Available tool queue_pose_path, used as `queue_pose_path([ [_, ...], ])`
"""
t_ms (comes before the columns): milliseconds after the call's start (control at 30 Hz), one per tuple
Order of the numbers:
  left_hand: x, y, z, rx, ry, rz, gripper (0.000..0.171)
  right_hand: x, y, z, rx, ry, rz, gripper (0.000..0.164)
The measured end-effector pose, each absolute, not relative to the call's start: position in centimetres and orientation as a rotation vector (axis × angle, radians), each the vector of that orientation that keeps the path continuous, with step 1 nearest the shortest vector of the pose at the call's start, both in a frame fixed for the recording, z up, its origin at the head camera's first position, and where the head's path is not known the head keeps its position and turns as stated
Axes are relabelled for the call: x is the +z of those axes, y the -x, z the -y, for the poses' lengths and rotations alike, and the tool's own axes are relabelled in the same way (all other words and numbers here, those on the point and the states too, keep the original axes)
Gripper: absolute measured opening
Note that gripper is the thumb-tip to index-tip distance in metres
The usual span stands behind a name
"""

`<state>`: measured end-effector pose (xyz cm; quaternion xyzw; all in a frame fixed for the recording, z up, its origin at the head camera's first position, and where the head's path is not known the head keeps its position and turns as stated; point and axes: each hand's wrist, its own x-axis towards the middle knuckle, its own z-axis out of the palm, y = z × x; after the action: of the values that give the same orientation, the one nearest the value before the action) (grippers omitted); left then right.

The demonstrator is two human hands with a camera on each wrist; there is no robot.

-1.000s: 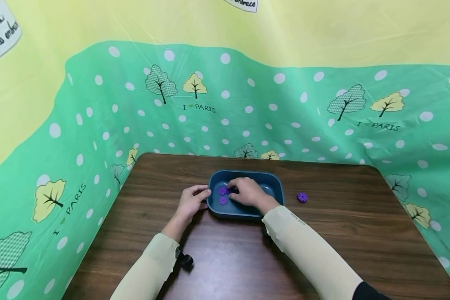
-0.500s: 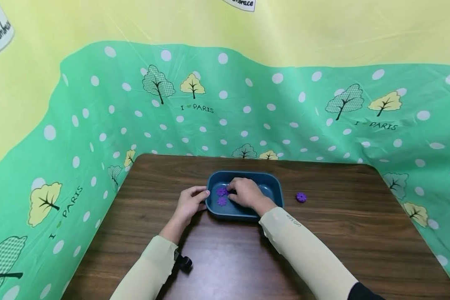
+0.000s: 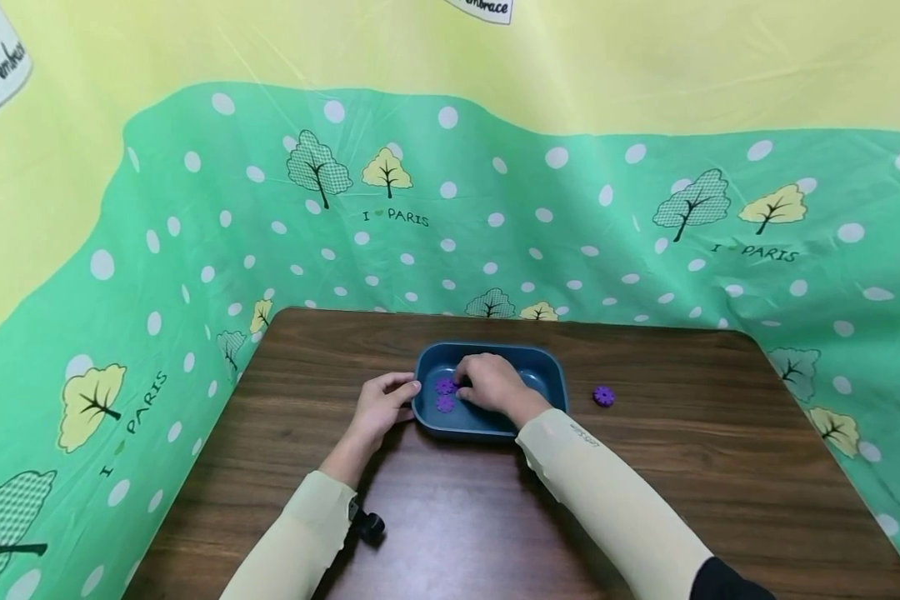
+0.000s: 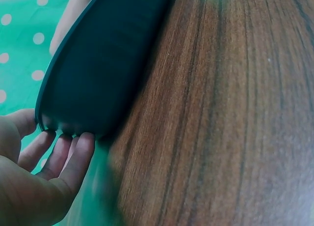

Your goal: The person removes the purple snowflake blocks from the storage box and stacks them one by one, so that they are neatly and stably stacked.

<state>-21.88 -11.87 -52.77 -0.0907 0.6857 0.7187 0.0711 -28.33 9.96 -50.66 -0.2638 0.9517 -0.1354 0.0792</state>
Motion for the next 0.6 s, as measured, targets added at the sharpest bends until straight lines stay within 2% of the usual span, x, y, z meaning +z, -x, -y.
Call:
queue_pose_path([
  [300,-52.4,21.9,12.1,2.155,0.274,-2.072,0.034,-50.2,28.3,-9.6,-0.284,0.918,-2.84,0.028],
  [600,-53.0,21.9,12.0,2.129,0.262,-2.09,0.036,-50.3,27.8,-10.7,-0.41,0.924,-2.818,0.028],
])
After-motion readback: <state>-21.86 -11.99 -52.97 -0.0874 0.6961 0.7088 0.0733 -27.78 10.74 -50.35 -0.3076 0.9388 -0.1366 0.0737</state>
